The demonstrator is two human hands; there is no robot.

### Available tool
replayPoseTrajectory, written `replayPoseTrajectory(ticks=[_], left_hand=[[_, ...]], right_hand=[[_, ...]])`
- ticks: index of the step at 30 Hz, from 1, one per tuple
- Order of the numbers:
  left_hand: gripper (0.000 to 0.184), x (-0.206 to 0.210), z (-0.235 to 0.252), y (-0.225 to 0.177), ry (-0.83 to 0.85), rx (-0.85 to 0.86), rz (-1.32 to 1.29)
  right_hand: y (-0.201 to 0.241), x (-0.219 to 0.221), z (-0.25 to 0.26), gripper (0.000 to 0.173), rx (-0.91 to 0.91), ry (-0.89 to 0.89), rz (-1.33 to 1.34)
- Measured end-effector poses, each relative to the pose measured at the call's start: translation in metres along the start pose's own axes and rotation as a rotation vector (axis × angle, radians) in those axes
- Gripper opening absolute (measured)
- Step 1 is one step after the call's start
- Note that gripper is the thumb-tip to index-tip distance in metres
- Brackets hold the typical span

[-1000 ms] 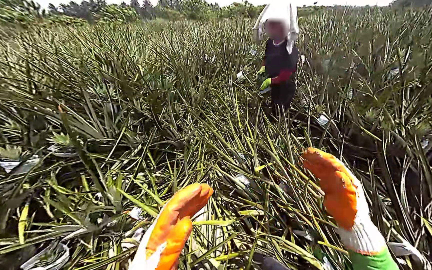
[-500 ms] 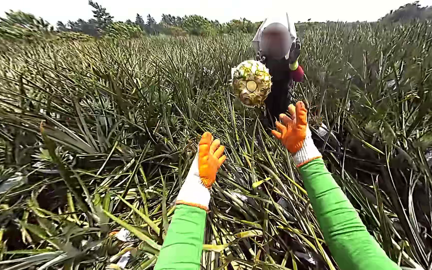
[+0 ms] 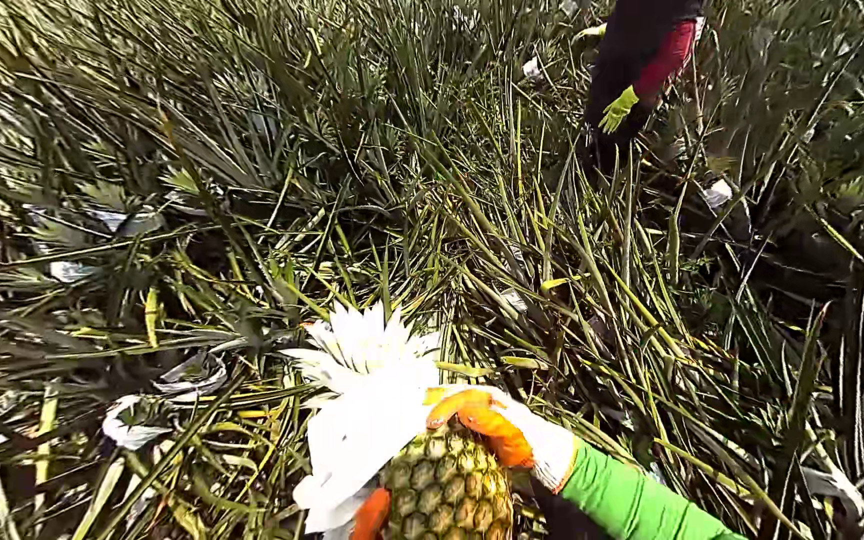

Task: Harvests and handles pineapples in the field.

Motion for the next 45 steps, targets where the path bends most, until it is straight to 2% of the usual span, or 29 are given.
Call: replayPoseTrajectory(ticks=[2,4,6,7,8,10,12,14,15,16,17,19,20,21,23,26,28,30,32,34,36,38,41,45], left_hand=[[0.023,-0.015,-0.013,-0.044,-0.033,0.153,0.179],[0.029,-0.009,-0.021,-0.082,-0.162,0.384,0.258],[0.041,0.026,-0.045,-0.138,-0.437,0.381,0.595],[0.039,0.036,-0.057,-0.152,-0.544,0.328,0.718],[0.038,0.033,-0.068,-0.152,-0.593,0.335,0.716],[0.051,-0.018,-0.080,-0.118,-0.583,0.464,0.628],[0.058,-0.081,-0.084,-0.064,-0.561,0.445,0.552],[0.047,-0.129,-0.109,-0.001,-0.571,0.304,0.469],[0.043,-0.146,-0.130,0.028,-0.591,0.229,0.512],[0.041,-0.152,-0.156,0.047,-0.593,0.063,0.625],[0.040,-0.148,-0.175,0.051,-0.545,-0.153,0.774],[0.038,-0.131,-0.191,0.039,-0.369,-0.496,0.946],[0.032,-0.128,-0.203,0.049,-0.465,-0.382,0.929],[0.032,-0.127,-0.212,0.048,-0.467,-0.402,0.863],[0.041,-0.135,-0.232,0.056,-0.487,-0.462,0.816],[0.044,-0.146,-0.259,0.073,-0.525,-0.468,0.821],[0.047,-0.151,-0.271,0.072,-0.544,-0.501,0.759],[0.053,-0.165,-0.278,0.078,-0.567,-0.368,0.727],[0.081,-0.191,-0.291,0.088,-0.597,-0.194,0.665],[0.116,-0.215,-0.312,0.078,-0.651,-0.140,0.460],[0.132,-0.235,-0.331,0.064,-0.690,-0.078,0.265],[0.126,-0.249,-0.338,0.064,-0.677,-0.027,0.197],[0.089,-0.230,-0.327,0.079,-0.680,-0.048,0.141],[0.047,-0.196,-0.330,0.097,-0.979,-0.126,-0.066]], right_hand=[[0.028,0.050,0.002,0.038,-0.089,0.252,-0.255],[0.034,0.091,-0.006,0.030,-0.210,0.440,-0.457],[0.017,0.114,-0.019,0.037,-0.221,0.530,-0.523],[0.006,0.123,-0.026,0.038,-0.194,0.556,-0.515],[-0.004,0.132,-0.031,0.036,-0.178,0.589,-0.496],[-0.018,0.149,-0.037,0.031,-0.149,0.677,-0.470],[-0.019,0.157,-0.036,0.028,-0.047,0.705,-0.571],[-0.016,0.162,-0.027,0.032,0.146,0.524,-0.639],[-0.017,0.166,-0.022,0.035,0.268,0.404,-0.603],[-0.020,0.173,-0.018,0.044,0.376,0.346,-0.578],[-0.025,0.183,-0.018,0.063,0.453,0.382,-0.605],[-0.041,0.205,-0.029,0.089,0.456,0.558,-0.770],[-0.050,0.214,-0.037,0.093,0.399,0.629,-0.874],[-0.059,0.223,-0.045,0.089,0.354,0.677,-0.939],[-0.069,0.242,-0.062,0.068,0.323,0.723,-1.018],[-0.084,0.262,-0.087,0.040,0.292,0.784,-1.029],[-0.090,0.267,-0.102,0.037,0.250,0.830,-1.003],[-0.094,0.266,-0.112,0.038,0.218,0.836,-1.000],[-0.099,0.265,-0.120,0.037,0.210,0.811,-0.987],[-0.101,0.266,-0.127,0.034,0.179,0.799,-0.953],[-0.105,0.269,-0.139,0.032,0.132,0.828,-0.906],[-0.111,0.273,-0.156,0.032,0.097,0.899,-0.902],[-0.123,0.272,-0.181,0.035,0.041,1.040,-0.977],[-0.141,0.266,-0.187,0.032,-0.045,1.065,-0.934]])
Point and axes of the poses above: each hand's wrist, its own z-axis towards the middle knuckle, its own x-axis out of the palm, y = z × x, the point moved 3 cm from there along z, towards the middle knuckle, and after that the axes turned 11 degrees about -y, right-handed, at the moved point
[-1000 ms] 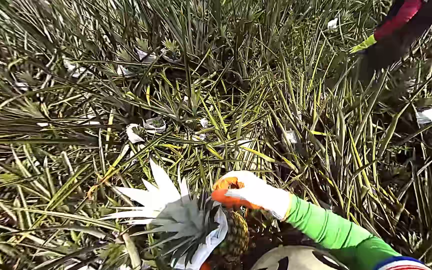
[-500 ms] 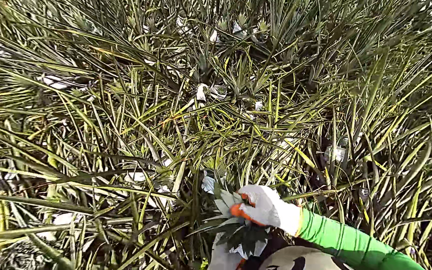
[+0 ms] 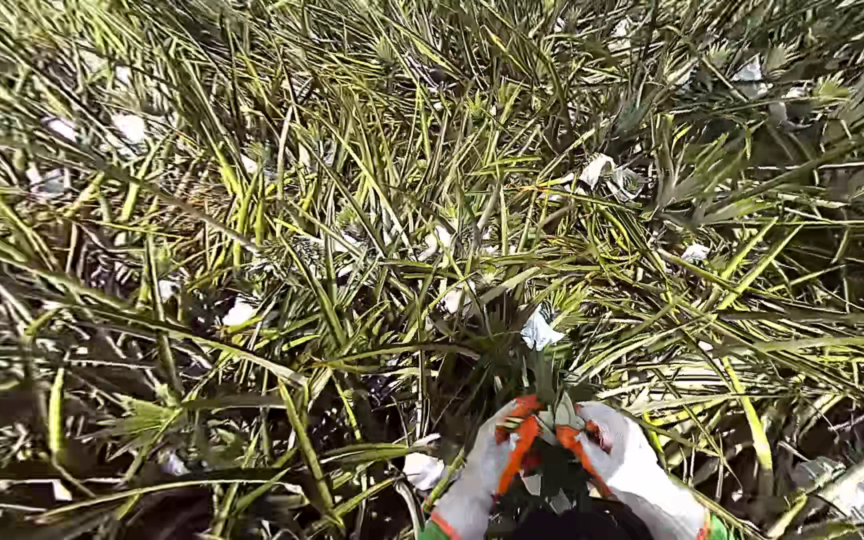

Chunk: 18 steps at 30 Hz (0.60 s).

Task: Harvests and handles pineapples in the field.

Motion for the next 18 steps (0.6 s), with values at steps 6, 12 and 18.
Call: replayPoseTrajectory(ticks=[6,12,18], left_hand=[[0.033,-0.040,-0.003,-0.040,-0.532,-0.133,-0.402],[0.021,-0.185,0.006,-0.185,-0.838,0.350,-0.440],[0.043,-0.340,-0.019,-0.292,-0.917,0.715,-0.202]], right_hand=[[0.066,0.029,0.089,0.032,0.055,0.248,0.041],[0.253,0.072,0.216,0.027,-0.158,0.192,0.269],[0.385,0.117,0.278,0.033,-0.646,0.150,0.448]])
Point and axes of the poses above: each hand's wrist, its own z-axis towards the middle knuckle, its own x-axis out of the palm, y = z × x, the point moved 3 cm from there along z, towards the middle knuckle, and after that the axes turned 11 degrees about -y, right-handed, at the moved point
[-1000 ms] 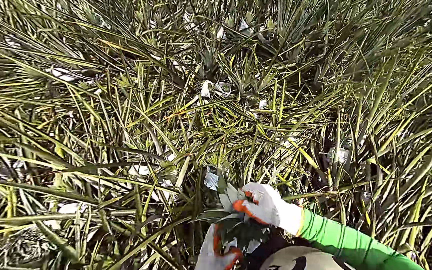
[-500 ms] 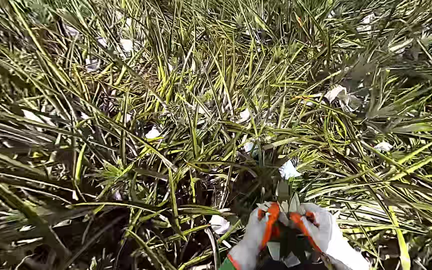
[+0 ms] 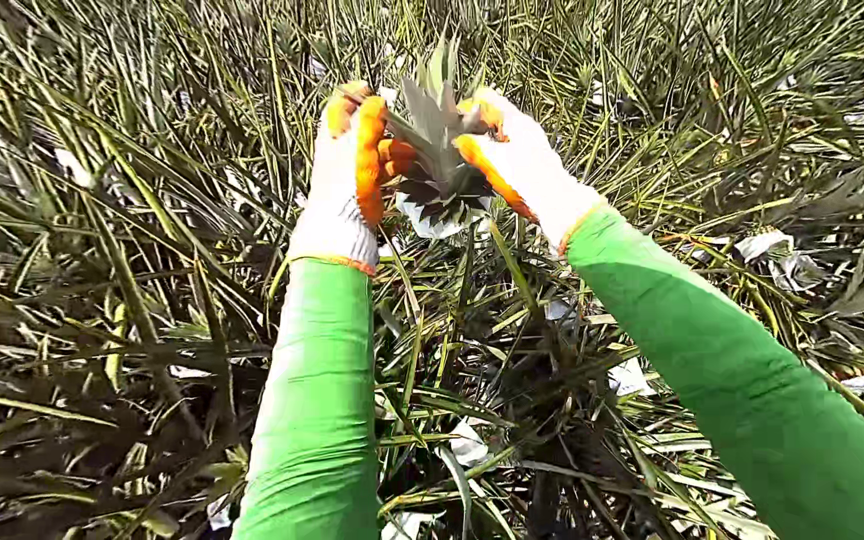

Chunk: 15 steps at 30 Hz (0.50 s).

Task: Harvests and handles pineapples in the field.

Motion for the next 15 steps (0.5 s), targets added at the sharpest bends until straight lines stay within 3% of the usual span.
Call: replayPoseTrajectory(ticks=[2,4,8,12,15], left_hand=[[0.073,-0.037,0.008,0.001,-0.026,-0.056,0.057],[0.084,-0.066,-0.003,0.014,-0.106,-0.087,0.217],[0.076,-0.101,-0.053,0.066,-0.116,-0.220,0.437],[0.073,-0.120,-0.107,0.128,-0.028,-0.358,0.669],[0.083,-0.124,-0.127,0.169,0.046,-0.466,0.753]], right_hand=[[-0.006,0.007,-0.004,0.059,0.050,0.142,0.010],[-0.007,0.003,-0.029,0.054,0.054,0.286,0.009],[-0.026,-0.018,-0.098,0.038,0.132,0.497,-0.001],[-0.060,-0.069,-0.171,0.040,0.354,0.507,0.016],[-0.088,-0.130,-0.231,0.041,0.475,0.454,-0.001]])
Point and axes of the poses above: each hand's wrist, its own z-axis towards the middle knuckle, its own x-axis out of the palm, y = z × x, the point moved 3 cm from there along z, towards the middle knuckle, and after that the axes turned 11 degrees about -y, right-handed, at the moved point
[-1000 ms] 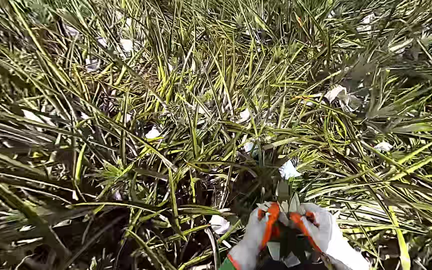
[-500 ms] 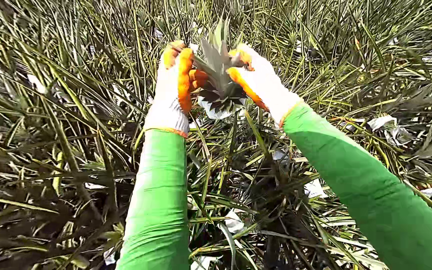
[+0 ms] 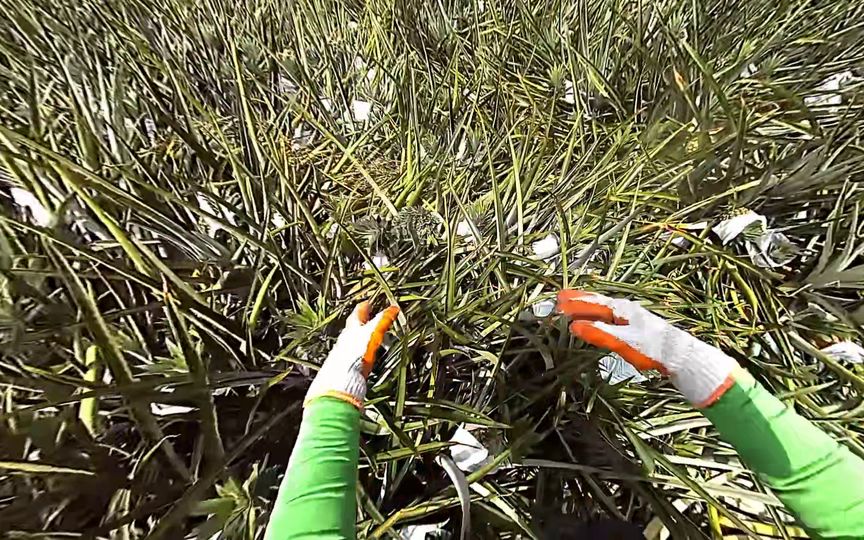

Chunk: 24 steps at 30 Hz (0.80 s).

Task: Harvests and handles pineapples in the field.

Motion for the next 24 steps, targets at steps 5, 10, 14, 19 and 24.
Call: replayPoseTrajectory(ticks=[5,10,14,19,24], left_hand=[[0.096,0.038,0.000,0.008,0.089,0.032,0.127],[0.111,0.087,0.014,-0.010,0.116,0.214,0.590],[0.127,0.133,0.017,-0.027,0.187,0.428,0.791],[0.106,0.225,-0.011,-0.052,0.426,0.773,0.835],[0.064,0.294,-0.043,-0.046,0.589,0.846,0.776]], right_hand=[[-0.091,-0.064,-0.134,0.044,0.265,-0.443,0.159],[-0.161,-0.092,-0.292,0.048,0.520,-0.964,0.154],[-0.196,-0.068,-0.408,0.052,0.839,-1.203,0.085],[-0.199,0.032,-0.541,0.044,1.379,-1.315,0.034],[-0.203,0.166,-0.613,0.044,1.728,-1.309,0.245]])
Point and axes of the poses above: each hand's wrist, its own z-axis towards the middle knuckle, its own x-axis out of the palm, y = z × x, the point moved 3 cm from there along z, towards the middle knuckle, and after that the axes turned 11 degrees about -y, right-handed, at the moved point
